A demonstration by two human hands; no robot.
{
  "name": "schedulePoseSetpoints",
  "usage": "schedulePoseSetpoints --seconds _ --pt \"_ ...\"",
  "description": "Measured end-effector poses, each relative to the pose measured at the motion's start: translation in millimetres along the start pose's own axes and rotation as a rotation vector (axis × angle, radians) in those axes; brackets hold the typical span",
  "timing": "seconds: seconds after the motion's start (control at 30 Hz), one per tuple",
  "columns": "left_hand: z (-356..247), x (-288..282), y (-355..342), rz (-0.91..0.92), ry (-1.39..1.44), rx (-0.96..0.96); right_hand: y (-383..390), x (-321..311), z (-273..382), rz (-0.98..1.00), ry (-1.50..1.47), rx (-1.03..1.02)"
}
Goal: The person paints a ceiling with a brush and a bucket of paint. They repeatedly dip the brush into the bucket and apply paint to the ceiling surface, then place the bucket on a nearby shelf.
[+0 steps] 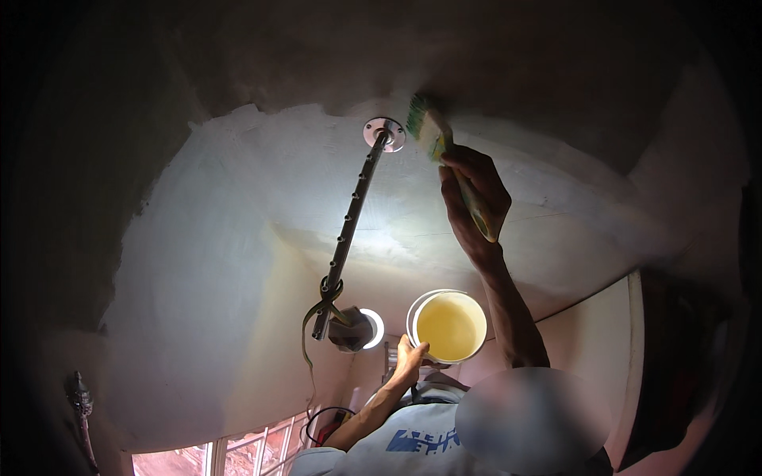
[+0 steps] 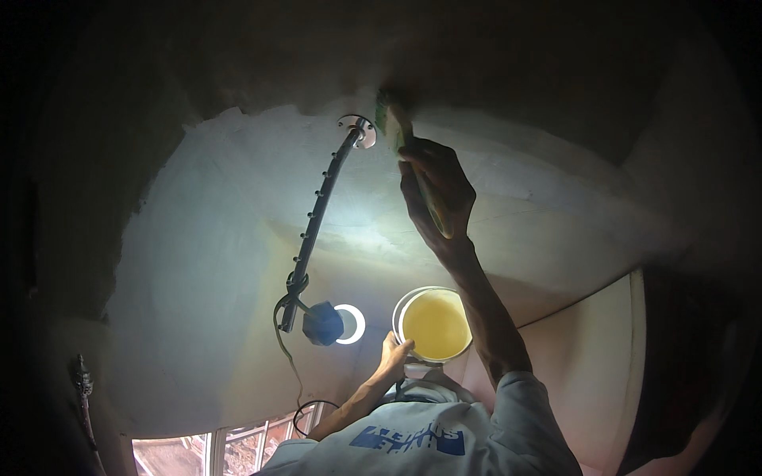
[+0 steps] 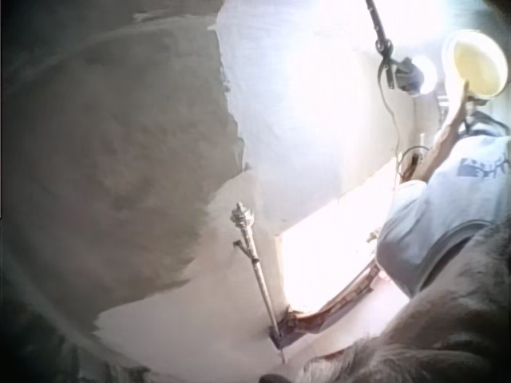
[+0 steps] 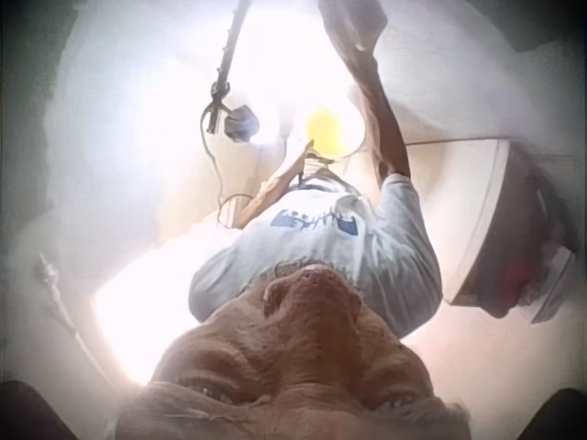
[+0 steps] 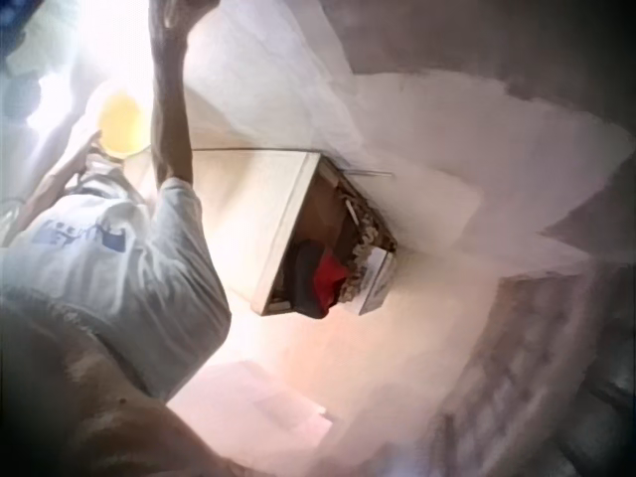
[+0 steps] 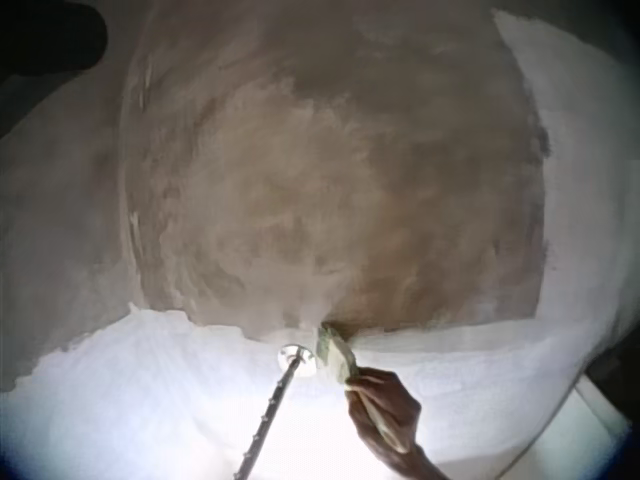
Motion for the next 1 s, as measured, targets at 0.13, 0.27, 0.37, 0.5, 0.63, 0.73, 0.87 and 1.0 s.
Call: schedulePoseSetpoints --seconds 0.13,0.27,0.37,0.5,0.63,0.73,0.87,1.0 --pt "-7.6 4.0 7.2 -0.007 0.010 -0.020 9.7 -17.4 1.4 -0.133 0.208 -0.009" --pt "-6.2 3.9 6.9 0.004 -0.003 -0.014 18.4 -31.2 23.0 -0.178 0.251 0.073" --pt "-13.2 9.3 12.6 -0.018 -0.024 -0.050 10.6 -17.2 29.5 -0.089 0.128 0.000" --pt "-16.7 10.5 15.8 -0.017 -0.050 -0.022 -1.2 -1.9 16.8 0.029 -0.023 0.022" --pt "-18.0 10.1 17.9 -0.023 -0.010 -0.032 4.6 -22.5 8.5 -0.171 0.237 0.020" --pt "-13.0 6.9 14.1 -0.015 -0.010 -0.039 12.9 -31.1 16.0 -0.256 0.351 0.006" --pt "-8.8 6.8 7.0 -0.012 -0.009 -0.063 16.7 -14.1 30.5 -0.101 0.068 0.098" --pt "-1.1 1.5 1.4 0.025 -0.049 -0.015 6.7 -2.5 18.7 -0.019 0.000 0.051"
Point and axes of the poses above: each hand's wrist, its own y-axis away from the middle knuckle, its own x-axis out of the palm, z = x × y, the point moved 1 cm from there along -y, towards the middle knuckle, and after that the axes turned 8 degrees about y, right-handed, at the moved point
